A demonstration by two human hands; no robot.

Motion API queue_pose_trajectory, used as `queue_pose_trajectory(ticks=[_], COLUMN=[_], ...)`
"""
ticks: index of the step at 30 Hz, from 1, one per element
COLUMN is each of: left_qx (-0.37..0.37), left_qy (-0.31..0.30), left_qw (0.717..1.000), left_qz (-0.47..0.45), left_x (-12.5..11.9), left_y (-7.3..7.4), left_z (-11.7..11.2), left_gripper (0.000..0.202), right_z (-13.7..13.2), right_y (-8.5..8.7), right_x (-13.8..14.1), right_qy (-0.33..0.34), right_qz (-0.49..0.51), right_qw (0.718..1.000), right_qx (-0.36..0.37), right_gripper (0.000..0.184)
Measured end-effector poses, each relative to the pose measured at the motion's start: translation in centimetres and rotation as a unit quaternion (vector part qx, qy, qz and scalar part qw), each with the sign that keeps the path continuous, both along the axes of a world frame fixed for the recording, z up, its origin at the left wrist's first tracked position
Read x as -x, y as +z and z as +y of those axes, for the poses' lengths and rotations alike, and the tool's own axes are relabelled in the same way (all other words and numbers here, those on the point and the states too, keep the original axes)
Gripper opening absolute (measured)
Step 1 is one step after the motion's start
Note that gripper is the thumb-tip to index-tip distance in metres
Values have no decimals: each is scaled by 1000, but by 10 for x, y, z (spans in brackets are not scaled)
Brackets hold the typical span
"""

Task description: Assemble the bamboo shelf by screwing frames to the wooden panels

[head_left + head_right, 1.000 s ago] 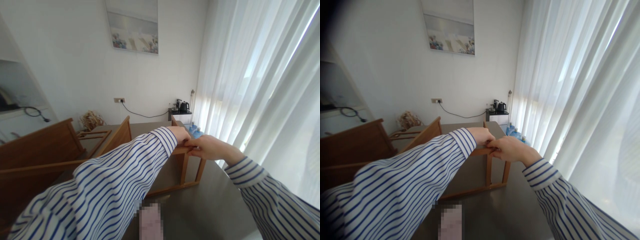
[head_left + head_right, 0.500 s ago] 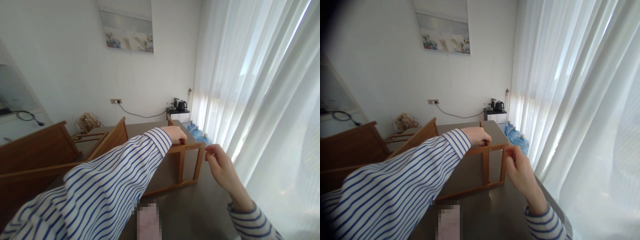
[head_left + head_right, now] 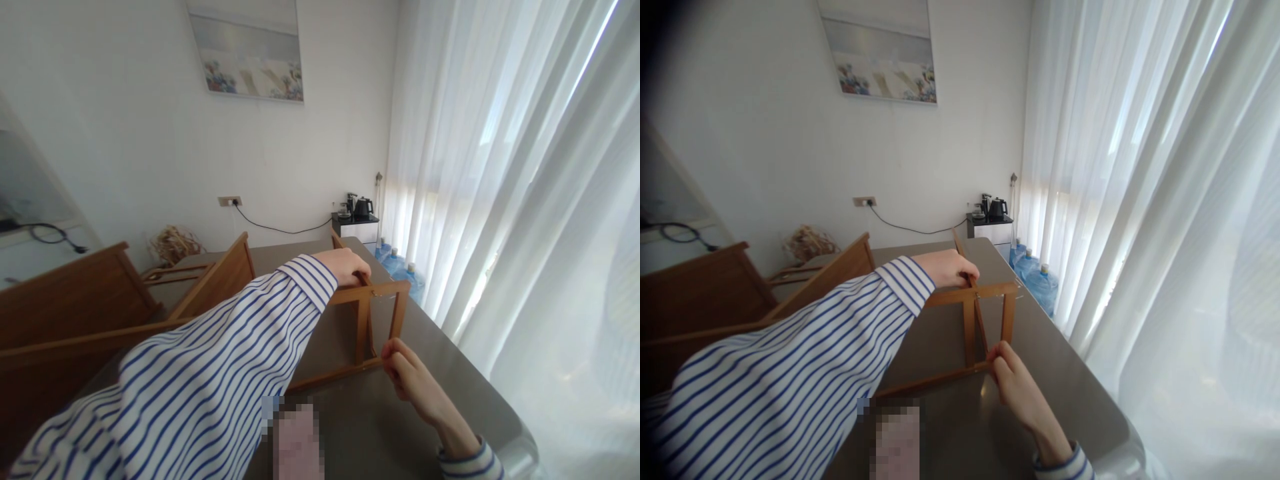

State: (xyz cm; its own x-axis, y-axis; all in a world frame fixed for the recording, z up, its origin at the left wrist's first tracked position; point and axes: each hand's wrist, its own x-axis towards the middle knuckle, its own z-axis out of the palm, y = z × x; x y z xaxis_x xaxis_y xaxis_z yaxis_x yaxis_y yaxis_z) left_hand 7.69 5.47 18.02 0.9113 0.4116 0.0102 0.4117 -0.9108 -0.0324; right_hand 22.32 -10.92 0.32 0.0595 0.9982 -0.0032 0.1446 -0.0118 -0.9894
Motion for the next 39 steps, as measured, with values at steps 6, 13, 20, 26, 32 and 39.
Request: queue_pose_trajectory(ticks=[6,13,20,26,32,39], left_qx=[18,2,-14,-17,-17,-25], left_qy=[7,16,22,24,18,7], left_qw=[1000,1000,1000,999,1000,999], left_qz=[-4,10,17,21,16,19], left_x=[1,-2,-5,-6,-5,-5], left_y=[2,2,-1,0,0,0], left_z=[0,-3,-5,-4,-3,-4], left_gripper=[19,20,19,18,16,18], right_z=[-3,6,9,8,10,14], right_y=[-3,22,59,59,62,52], right_x=[-6,4,23,20,14,13], right_qy=[4,-93,-140,-137,-191,-179], right_qz=[-61,-92,-190,-208,-252,-257], right_qw=[994,975,935,935,889,880], right_qx=[-86,-181,-264,-252,-332,-358], right_gripper=[18,26,19,23,26,30])
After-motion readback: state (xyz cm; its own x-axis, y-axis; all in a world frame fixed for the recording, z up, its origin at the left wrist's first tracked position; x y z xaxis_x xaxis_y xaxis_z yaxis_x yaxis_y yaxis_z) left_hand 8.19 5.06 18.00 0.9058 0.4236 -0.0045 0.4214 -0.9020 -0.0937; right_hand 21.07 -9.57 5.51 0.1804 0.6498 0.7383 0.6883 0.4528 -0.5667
